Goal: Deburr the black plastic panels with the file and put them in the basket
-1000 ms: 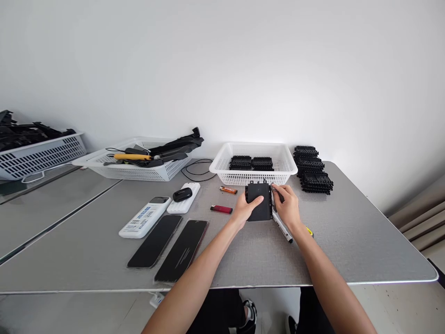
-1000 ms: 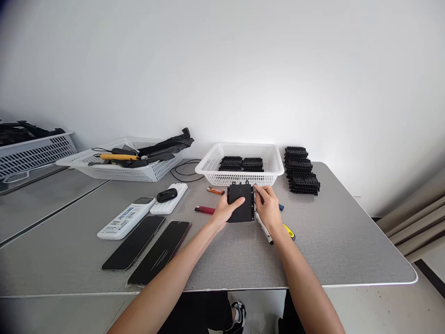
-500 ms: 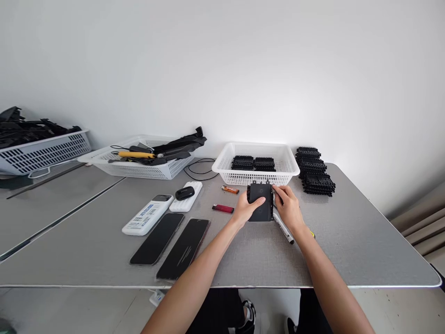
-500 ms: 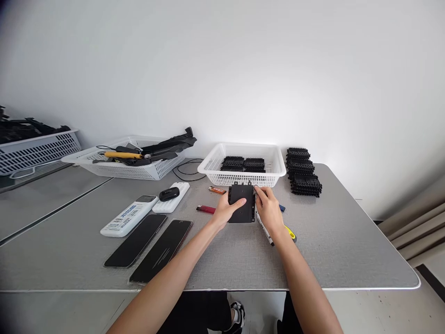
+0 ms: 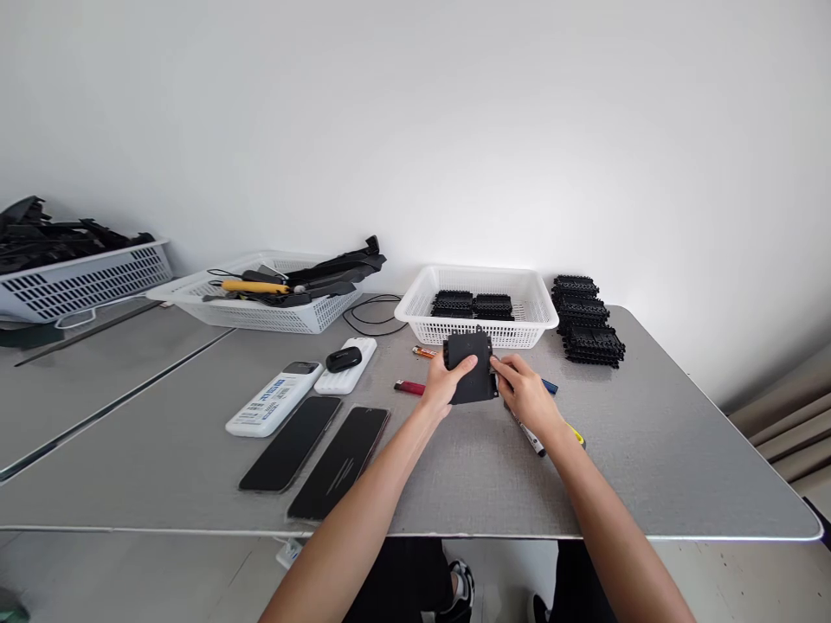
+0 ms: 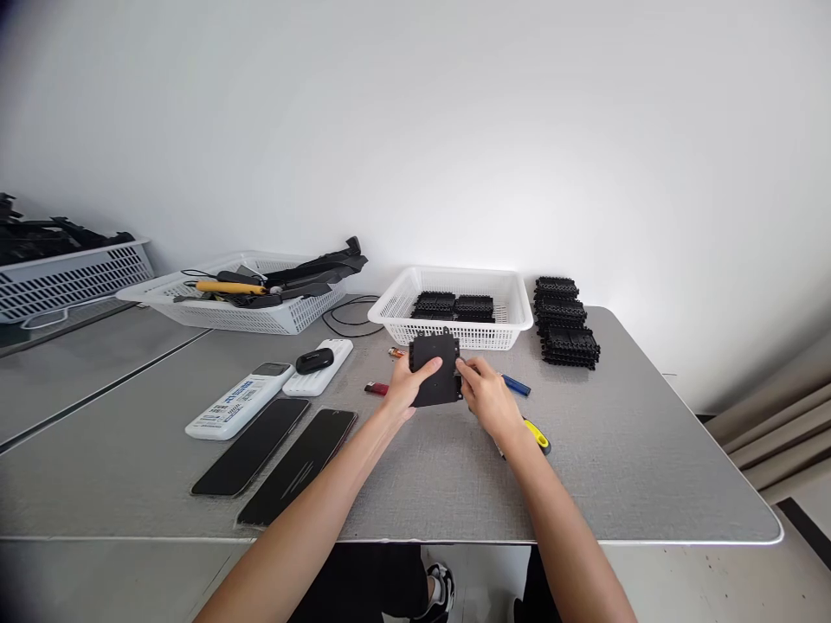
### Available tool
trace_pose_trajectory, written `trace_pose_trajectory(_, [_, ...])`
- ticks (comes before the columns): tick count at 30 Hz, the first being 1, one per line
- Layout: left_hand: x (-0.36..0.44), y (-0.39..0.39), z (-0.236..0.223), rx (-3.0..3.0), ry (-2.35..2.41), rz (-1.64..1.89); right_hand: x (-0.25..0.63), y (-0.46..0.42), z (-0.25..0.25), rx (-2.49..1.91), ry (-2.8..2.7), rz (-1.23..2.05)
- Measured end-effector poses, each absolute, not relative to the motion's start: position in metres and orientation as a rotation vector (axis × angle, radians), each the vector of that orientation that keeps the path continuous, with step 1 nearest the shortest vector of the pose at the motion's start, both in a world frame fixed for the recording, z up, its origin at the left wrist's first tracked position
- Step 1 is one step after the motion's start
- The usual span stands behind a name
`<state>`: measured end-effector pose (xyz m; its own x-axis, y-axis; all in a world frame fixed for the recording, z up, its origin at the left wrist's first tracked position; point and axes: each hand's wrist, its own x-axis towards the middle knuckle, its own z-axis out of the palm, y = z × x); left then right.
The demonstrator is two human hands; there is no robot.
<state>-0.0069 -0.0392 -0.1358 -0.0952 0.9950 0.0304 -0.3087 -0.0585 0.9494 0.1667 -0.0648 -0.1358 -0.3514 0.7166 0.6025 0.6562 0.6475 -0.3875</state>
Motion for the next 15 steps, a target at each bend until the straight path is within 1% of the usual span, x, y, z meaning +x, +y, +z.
trace_pose_trajectory(8, [-0.0156, -0.0354, -0.1284, 0.892, 1.024, 1.504, 0.1688, -0.0681, -0.1337, -0.999, -2.254, 0.17])
trace_pose_trajectory(15, [-0.017, -0.0358, -0.1284, 0.96, 1.05, 1.508, 0.1697, -0.0675, -0.1326, -0.968, -2.25, 0.172])
